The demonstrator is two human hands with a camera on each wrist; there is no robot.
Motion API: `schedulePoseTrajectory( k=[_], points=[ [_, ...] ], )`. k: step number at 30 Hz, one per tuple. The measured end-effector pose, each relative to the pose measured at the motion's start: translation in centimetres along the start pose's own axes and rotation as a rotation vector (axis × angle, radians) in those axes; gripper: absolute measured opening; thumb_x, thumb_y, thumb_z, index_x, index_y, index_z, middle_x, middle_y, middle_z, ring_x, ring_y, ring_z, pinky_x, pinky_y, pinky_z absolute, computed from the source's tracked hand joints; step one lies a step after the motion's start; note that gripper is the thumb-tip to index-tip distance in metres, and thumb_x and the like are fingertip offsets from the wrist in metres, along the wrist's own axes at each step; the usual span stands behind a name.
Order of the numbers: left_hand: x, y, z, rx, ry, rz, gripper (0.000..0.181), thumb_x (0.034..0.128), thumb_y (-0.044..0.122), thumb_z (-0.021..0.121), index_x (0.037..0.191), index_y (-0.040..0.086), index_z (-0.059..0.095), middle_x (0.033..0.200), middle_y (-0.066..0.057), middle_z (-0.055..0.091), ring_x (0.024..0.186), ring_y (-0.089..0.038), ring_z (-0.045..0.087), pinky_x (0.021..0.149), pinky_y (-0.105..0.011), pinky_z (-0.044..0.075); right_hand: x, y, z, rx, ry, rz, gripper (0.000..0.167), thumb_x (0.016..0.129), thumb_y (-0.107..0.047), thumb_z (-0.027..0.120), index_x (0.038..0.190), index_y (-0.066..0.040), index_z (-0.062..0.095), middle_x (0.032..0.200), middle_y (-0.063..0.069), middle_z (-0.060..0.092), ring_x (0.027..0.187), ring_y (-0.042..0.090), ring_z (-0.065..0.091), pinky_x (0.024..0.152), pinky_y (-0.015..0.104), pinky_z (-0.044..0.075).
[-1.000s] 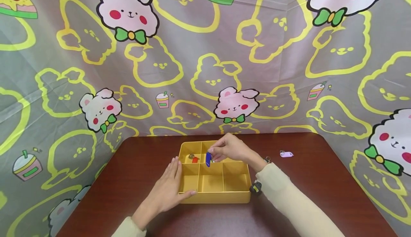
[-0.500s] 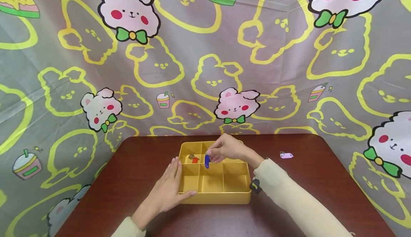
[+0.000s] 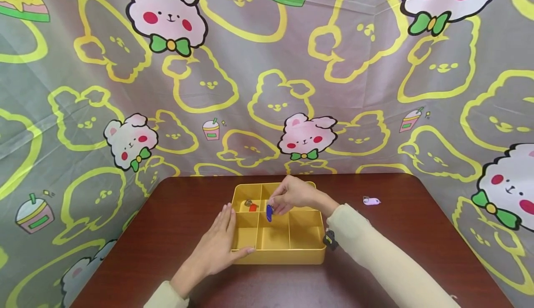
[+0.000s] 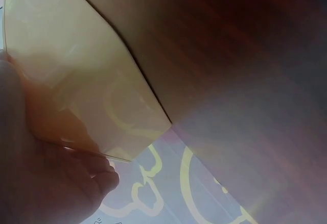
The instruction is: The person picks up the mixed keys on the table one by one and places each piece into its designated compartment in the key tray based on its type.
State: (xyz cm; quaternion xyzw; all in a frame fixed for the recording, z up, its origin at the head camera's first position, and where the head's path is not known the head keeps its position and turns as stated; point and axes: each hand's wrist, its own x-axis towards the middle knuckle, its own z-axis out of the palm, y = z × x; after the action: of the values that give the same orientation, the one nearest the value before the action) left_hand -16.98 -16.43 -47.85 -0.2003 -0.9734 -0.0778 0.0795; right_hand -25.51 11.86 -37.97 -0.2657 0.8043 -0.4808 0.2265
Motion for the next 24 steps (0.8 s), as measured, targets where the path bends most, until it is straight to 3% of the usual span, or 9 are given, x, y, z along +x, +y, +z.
schedulePoseTrajectory(
  k=[4,11,24],
  points=[
    [0.14,0.01,-0.02,-0.009,-0.003,-0.005,0.121,0.0897,0.084,0.052,0.162,-0.008,0.026,0.173,-0.029,0.018,0.164,-0.040,0.019,0.132,-0.050,0.026,0.18,-0.08,-0.02,-0.004,-0.016,0.010,0.022,0.102,-0.008,0.067,0.111,0.007,0.079,0.098,0.023,0.081,0.088,0.035,0.081,0.085,0.052,0.064],
    [0.15,0.03,0.04,-0.020,-0.019,-0.009,0.121,0.0900,0.086,0.049,0.163,-0.007,0.023,0.174,-0.027,0.014,0.165,-0.038,0.014,0.133,-0.049,0.024,0.38,0.35,0.28,0.015,-0.030,0.022,0.022,0.102,-0.006,0.065,0.110,0.009,0.079,0.098,0.025,0.080,0.091,0.043,0.079,0.086,0.055,0.063],
    [0.05,-0.06,0.12,-0.015,0.004,-0.002,0.120,0.0900,0.084,0.053,0.162,-0.008,0.027,0.173,-0.028,0.018,0.164,-0.039,0.018,0.132,-0.050,0.027,-0.11,0.39,0.39,0.041,0.021,0.013,0.020,0.101,-0.008,0.069,0.108,0.008,0.079,0.104,0.032,0.077,0.089,0.038,0.080,0.085,0.055,0.064]
  ],
)
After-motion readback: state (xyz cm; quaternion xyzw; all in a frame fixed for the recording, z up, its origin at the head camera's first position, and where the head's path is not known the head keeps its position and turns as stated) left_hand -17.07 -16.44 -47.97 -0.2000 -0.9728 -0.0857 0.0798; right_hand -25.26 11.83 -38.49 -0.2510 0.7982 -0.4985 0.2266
